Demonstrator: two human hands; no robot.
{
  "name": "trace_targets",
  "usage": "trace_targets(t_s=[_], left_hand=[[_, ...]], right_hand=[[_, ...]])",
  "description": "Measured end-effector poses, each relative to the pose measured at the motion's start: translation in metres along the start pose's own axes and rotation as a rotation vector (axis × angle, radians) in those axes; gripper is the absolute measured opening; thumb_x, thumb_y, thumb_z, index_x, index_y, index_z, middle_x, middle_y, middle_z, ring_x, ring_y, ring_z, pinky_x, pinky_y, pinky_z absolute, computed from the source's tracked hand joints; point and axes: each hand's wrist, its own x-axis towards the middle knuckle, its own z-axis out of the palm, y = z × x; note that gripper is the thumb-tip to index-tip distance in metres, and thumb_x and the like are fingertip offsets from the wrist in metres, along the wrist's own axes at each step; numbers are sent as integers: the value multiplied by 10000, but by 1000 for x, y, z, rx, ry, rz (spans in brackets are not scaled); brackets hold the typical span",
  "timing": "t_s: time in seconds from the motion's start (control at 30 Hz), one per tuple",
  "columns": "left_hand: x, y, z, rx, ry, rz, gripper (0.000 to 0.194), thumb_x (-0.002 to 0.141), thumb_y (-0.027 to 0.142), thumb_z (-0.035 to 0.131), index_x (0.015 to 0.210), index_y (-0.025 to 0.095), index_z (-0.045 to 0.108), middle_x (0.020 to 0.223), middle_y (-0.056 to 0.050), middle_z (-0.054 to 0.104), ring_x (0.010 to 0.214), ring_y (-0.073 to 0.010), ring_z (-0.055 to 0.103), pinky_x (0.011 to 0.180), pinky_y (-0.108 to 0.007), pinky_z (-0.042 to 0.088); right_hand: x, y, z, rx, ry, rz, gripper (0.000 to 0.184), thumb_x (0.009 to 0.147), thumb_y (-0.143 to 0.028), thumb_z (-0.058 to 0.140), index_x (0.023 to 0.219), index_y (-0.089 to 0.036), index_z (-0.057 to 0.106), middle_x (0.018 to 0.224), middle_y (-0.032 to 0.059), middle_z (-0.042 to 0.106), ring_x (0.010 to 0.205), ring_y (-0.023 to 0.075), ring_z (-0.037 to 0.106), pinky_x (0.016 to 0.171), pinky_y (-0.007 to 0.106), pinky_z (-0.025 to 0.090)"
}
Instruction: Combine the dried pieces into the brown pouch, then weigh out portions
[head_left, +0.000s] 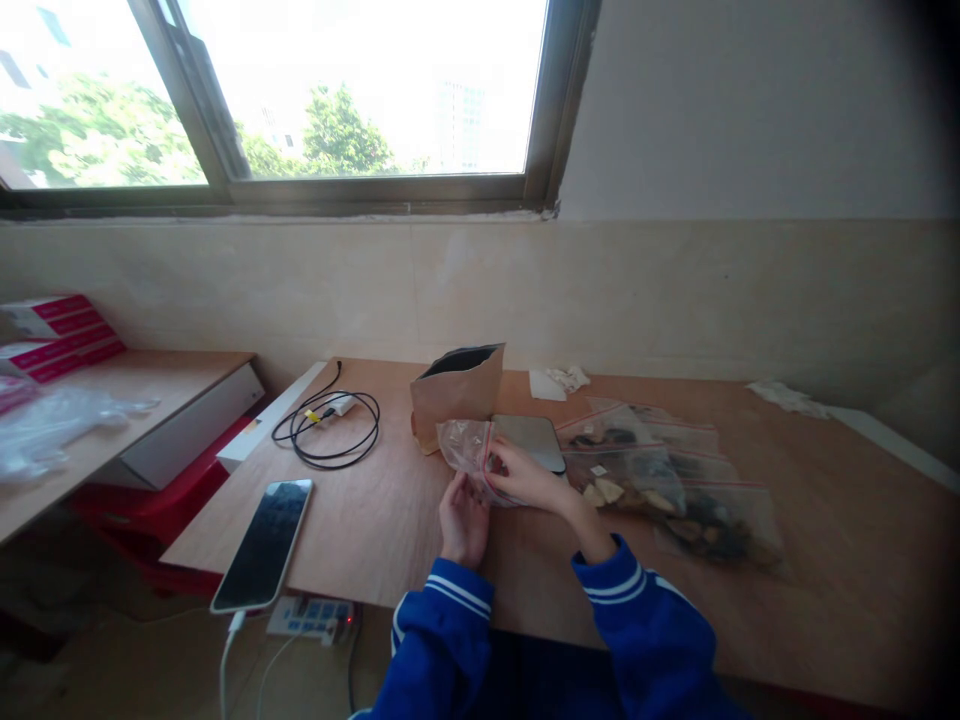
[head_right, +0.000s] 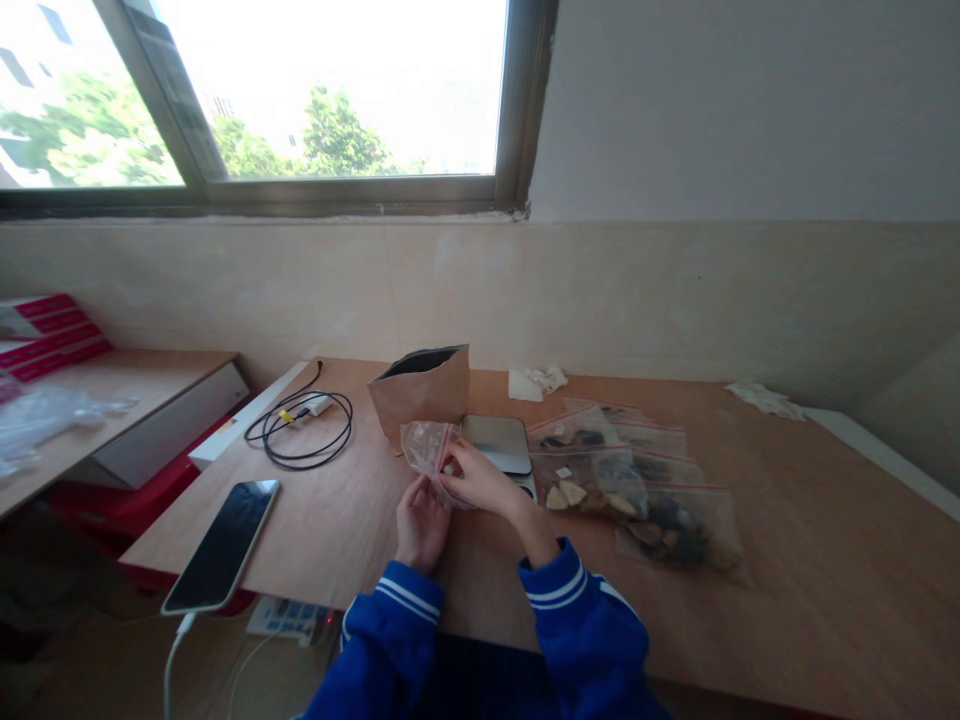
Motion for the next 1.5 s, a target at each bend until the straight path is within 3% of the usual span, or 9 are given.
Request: trace_targets(t_s=[0.1,0.23,0.5,0.67,0.9,1.03,1.33,1.5], left_hand=[[1,1,0,-53,1,-13,161,827,165,520,897,134,663,892,-64,700,832,-129,652,829,-249,483],[0,0,3,-1,32,1,215,823,109,531,995,148,654,979,-58,697,882,-123,649,838,-231,482],[-2,-2,5,158,36,40,327,801,160,620,1128,170,601,1120,-82,664,933,-136,648,870,-238,467],[1,-4,1,153,24,93,318,770,184,662,1081,149,605,1101,-101,664,958,-169,645,905,-285,453],[3,-5,-7,171,-18,122,333,748,203,681,1069,152,610,1116,-104,659,1029,-206,624,979,-345,419],[3,-5,-6,154,2,106,362,753,227,673,1101,152,605,1145,-118,648,1109,-235,585,1005,-364,401],[0,-2,2,130,27,64,352,796,260,626,1135,171,604,1119,-92,665,1109,-226,586,1016,-367,402],[-1,-2,1,134,22,42,319,817,293,597,1115,180,616,1105,-87,670,1104,-232,587,1008,-382,402]], right_hand=[[-3,0,-2,98,18,31,77,818,-244,560,865,-183,560,860,31,613,770,171,572,727,291,455],[-5,4,-4,205,45,69,177,863,-347,505,906,-182,549,868,41,643,793,189,598,751,314,466],[-7,12,-4,323,70,107,245,878,-330,400,950,-230,612,912,44,674,1003,226,586,881,366,462],[-10,12,-2,363,-35,90,220,843,-327,480,967,-222,629,990,45,667,984,222,596,931,392,447],[-16,9,3,412,-139,157,362,796,-408,603,1077,-184,555,1041,79,644,916,223,625,803,380,518],[-14,11,6,402,-90,134,352,773,-373,643,1058,-183,556,1061,78,638,955,224,614,855,395,499],[-12,18,18,435,73,206,294,768,-326,620,997,-221,469,966,27,595,864,167,615,811,363,517],[-13,12,19,378,79,164,327,783,-263,585,1065,-217,427,971,33,595,890,169,602,848,371,490]])
